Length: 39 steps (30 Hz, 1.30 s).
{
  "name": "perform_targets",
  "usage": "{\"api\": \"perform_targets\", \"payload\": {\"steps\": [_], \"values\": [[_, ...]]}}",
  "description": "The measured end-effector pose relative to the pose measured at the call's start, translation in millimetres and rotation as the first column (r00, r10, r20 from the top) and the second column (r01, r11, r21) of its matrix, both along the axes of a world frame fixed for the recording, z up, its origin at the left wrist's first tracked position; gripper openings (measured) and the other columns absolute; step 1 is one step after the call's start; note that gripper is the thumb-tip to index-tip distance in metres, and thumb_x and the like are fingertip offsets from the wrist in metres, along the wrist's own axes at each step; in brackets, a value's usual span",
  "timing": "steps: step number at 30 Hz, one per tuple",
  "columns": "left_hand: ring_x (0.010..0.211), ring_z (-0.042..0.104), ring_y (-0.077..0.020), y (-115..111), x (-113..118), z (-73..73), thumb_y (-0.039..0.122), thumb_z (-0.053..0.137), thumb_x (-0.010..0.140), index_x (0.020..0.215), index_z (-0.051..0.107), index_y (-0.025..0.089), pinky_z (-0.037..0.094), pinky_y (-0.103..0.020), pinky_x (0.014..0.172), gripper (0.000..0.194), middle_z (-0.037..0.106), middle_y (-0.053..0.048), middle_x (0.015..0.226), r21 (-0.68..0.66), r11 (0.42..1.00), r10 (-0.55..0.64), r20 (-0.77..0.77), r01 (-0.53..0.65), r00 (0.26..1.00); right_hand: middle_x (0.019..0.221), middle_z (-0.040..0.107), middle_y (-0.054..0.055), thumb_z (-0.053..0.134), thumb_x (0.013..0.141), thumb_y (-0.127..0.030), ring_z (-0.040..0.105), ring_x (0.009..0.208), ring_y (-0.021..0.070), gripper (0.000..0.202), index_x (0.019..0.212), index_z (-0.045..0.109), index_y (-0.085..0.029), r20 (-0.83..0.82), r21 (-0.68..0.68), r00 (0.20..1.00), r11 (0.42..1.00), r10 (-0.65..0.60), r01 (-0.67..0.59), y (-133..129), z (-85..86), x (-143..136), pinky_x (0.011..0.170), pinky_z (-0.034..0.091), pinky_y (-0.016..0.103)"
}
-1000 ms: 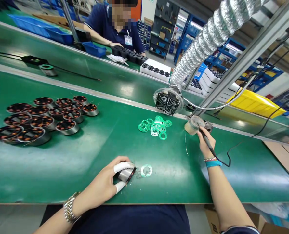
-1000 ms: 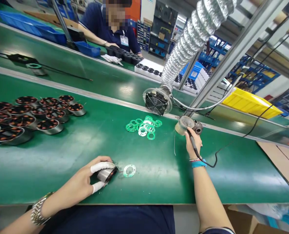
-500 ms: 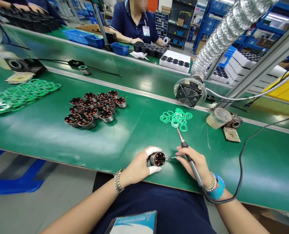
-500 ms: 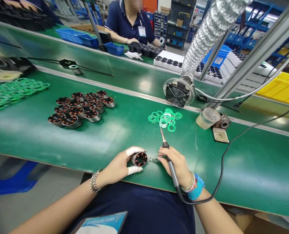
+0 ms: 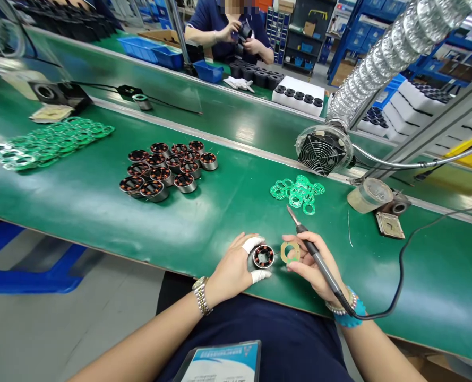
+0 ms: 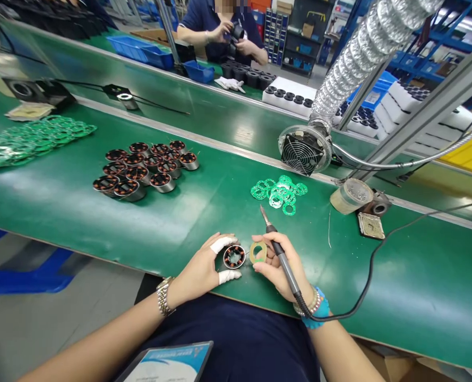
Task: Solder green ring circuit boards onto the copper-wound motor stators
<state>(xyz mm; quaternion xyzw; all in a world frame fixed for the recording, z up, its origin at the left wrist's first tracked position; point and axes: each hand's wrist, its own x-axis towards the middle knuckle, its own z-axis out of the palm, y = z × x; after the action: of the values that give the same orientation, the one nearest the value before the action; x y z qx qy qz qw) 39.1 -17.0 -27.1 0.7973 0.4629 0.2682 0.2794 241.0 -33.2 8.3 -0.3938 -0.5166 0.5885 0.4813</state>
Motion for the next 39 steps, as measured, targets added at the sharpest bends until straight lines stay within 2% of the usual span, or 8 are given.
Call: {"api": "perform_targets", "payload": {"steps": [5, 10, 14, 18, 21, 28, 34, 39], "values": [[0.109, 0.053, -0.0287, 0, -1, 3.1, 0.041, 0.072, 0.065, 0.101, 0.055, 0.017, 0.037, -0.050, 0.099, 0.046, 0.059, -0.013, 0.112, -0.031, 1.000, 0.005, 0.049, -0.003, 0.999, 0.114, 0.058, 0.008, 0.062, 0.079, -0.024, 0.061, 0.097, 0.0172, 0.034, 0.108, 0.044, -0.026, 0.070, 0.043, 0.997, 0.999, -0.036, 0.033, 5, -5.4, 1, 0.086, 0.050, 0.037], [0.112, 0.051, -0.0286, 3, -3, 4.9, 0.037, 0.073, 0.066, 0.104, 0.057, 0.019, 0.033, -0.052, 0.101, 0.045, 0.057, -0.012, 0.115, -0.058, 0.998, -0.024, 0.082, 0.029, 0.996, 0.105, 0.061, 0.007, 0.056, 0.083, -0.026, 0.064, 0.089, 0.0177, 0.031, 0.110, 0.043, -0.024, 0.407, 0.096, 0.907, 0.992, -0.110, 0.077, 11, 0.1, -7, 0.082, 0.052, 0.036], [0.105, 0.054, -0.0259, 2, -4, 6.3, 0.036, 0.072, 0.068, 0.106, 0.055, 0.020, 0.044, -0.044, 0.092, 0.045, 0.059, -0.010, 0.109, -0.078, 0.996, -0.036, 0.147, 0.048, 0.988, 0.105, 0.061, 0.007, 0.064, 0.077, -0.026, 0.062, 0.091, 0.0191, 0.044, 0.116, 0.044, -0.023, 0.656, 0.292, 0.750, 0.944, -0.083, -0.152, 16, 9.8, -13, 0.083, 0.051, 0.035], [0.096, 0.060, -0.0227, -2, -4, 7.3, 0.034, 0.072, 0.068, 0.110, 0.045, 0.019, 0.048, -0.037, 0.083, 0.052, 0.061, -0.008, 0.104, -0.192, 0.981, 0.064, 0.198, -0.025, 0.978, 0.107, 0.061, 0.006, 0.069, 0.074, -0.030, 0.060, 0.096, 0.0186, 0.050, 0.117, 0.043, -0.023, 0.653, 0.369, 0.756, 0.852, 0.048, -0.373, 25, 15.6, -17, 0.086, 0.050, 0.032], [0.094, 0.061, -0.0217, -4, -4, 6.1, 0.031, 0.072, 0.068, 0.106, 0.044, 0.020, 0.049, -0.035, 0.082, 0.048, 0.062, -0.006, 0.100, -0.198, 0.979, 0.083, 0.211, -0.040, 0.974, 0.103, 0.062, 0.004, 0.071, 0.072, -0.031, 0.060, 0.095, 0.0178, 0.049, 0.114, 0.045, -0.024, 0.645, 0.325, 0.752, 0.840, 0.139, -0.434, 31, 15.0, -20, 0.084, 0.049, 0.030], [0.091, 0.061, -0.0215, -4, -5, 2.8, 0.024, 0.070, 0.069, 0.100, 0.051, 0.019, 0.050, -0.034, 0.079, 0.037, 0.062, -0.007, 0.101, -0.065, 0.997, 0.052, 0.201, -0.040, 0.978, 0.099, 0.061, 0.003, 0.076, 0.065, -0.032, 0.060, 0.090, 0.0181, 0.055, 0.110, 0.046, -0.023, 0.650, 0.245, 0.747, 0.892, 0.139, -0.380, 33, 4.4, -24, 0.079, 0.048, 0.029], [0.102, 0.060, -0.0217, -3, -9, 4.0, 0.026, 0.066, 0.075, 0.092, 0.060, 0.019, 0.047, -0.039, 0.092, 0.020, 0.066, -0.008, 0.105, 0.035, 0.995, -0.099, 0.273, 0.093, 0.957, 0.100, 0.061, 0.005, 0.074, 0.066, -0.039, 0.060, 0.088, 0.0178, 0.053, 0.109, 0.048, -0.022, 0.638, 0.301, 0.761, 0.871, 0.119, -0.388, 33, -2.3, -22, 0.078, 0.049, 0.031], [0.101, 0.063, -0.0219, -5, -9, -2.0, 0.025, 0.065, 0.076, 0.093, 0.064, 0.022, 0.041, -0.046, 0.100, 0.017, 0.068, -0.006, 0.105, 0.059, 0.997, -0.070, 0.232, 0.057, 0.970, 0.113, 0.059, 0.007, 0.067, 0.075, -0.028, 0.059, 0.102, 0.0185, 0.046, 0.116, 0.046, -0.023, 0.527, 0.295, 0.838, 0.893, 0.144, -0.340, 28, -1.3, -11, 0.090, 0.048, 0.035]]}}
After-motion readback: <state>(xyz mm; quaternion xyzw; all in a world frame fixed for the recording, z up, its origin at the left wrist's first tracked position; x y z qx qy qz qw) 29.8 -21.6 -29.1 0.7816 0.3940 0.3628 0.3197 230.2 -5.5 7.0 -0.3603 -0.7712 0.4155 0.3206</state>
